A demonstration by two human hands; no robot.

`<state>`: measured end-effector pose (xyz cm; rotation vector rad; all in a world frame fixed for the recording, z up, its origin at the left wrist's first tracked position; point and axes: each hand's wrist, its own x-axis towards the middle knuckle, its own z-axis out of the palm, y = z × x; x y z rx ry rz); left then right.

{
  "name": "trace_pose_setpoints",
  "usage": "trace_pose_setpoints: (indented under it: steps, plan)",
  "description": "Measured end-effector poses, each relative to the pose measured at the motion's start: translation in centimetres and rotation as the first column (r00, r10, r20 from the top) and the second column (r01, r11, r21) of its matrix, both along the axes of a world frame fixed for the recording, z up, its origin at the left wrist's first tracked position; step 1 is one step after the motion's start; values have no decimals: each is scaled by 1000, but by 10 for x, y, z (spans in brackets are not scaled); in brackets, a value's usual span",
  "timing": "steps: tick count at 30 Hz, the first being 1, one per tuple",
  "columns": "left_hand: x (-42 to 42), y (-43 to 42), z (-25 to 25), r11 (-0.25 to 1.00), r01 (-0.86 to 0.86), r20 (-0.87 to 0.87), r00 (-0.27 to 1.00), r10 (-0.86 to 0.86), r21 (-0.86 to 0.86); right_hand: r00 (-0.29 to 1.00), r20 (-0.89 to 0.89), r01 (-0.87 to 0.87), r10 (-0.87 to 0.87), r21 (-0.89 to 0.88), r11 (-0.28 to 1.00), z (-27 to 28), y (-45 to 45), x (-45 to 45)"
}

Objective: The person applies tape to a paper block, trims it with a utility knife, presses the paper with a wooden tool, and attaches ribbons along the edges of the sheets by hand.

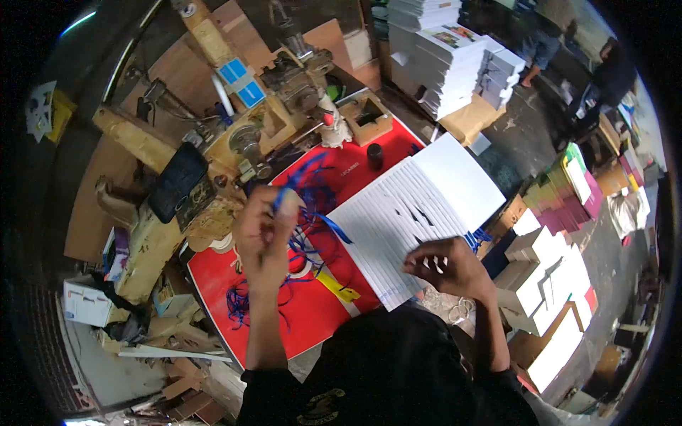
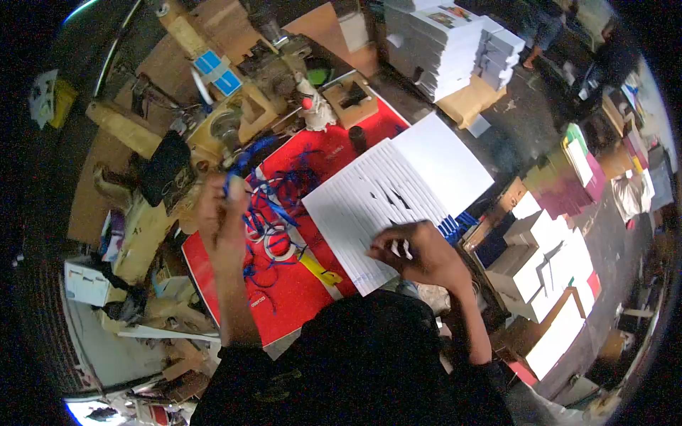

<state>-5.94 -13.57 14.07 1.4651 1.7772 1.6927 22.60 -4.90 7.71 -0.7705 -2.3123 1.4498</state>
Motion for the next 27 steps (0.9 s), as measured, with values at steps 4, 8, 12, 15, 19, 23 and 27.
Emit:
trace_pose_setpoints:
  steps: [4, 8, 12, 15, 19, 23, 27]
  plan:
    - [27, 5, -9, 988, 154, 56, 986, -156, 29, 876, -339, 277, -344, -232, 933, 42, -15, -34]
    - [38, 3, -8, 946, 324, 52, 944, -325, 35, 763, -539, 75, -357, -475, 877, 51, -10, -63]
    - [46, 0, -10, 913, 407, 143, 902, -407, 30, 642, -623, 30, -447, -562, 827, 47, -12, -81]
    - [52, -2, -6, 920, 391, 246, 892, -380, 6, 568, -672, 40, -475, -554, 831, 51, -17, -80]
    - [53, 3, -12, 965, 262, 323, 914, -246, -5, 565, -678, 159, -470, -469, 869, 45, -19, -83]
    - [54, 6, -8, 989, 146, 136, 981, -141, -33, 581, -701, 166, -412, -394, 904, 33, -14, -82]
    - [52, 3, -11, 977, 208, -216, 953, -213, -43, 527, -697, 362, -486, -333, 871, 34, -15, -85]
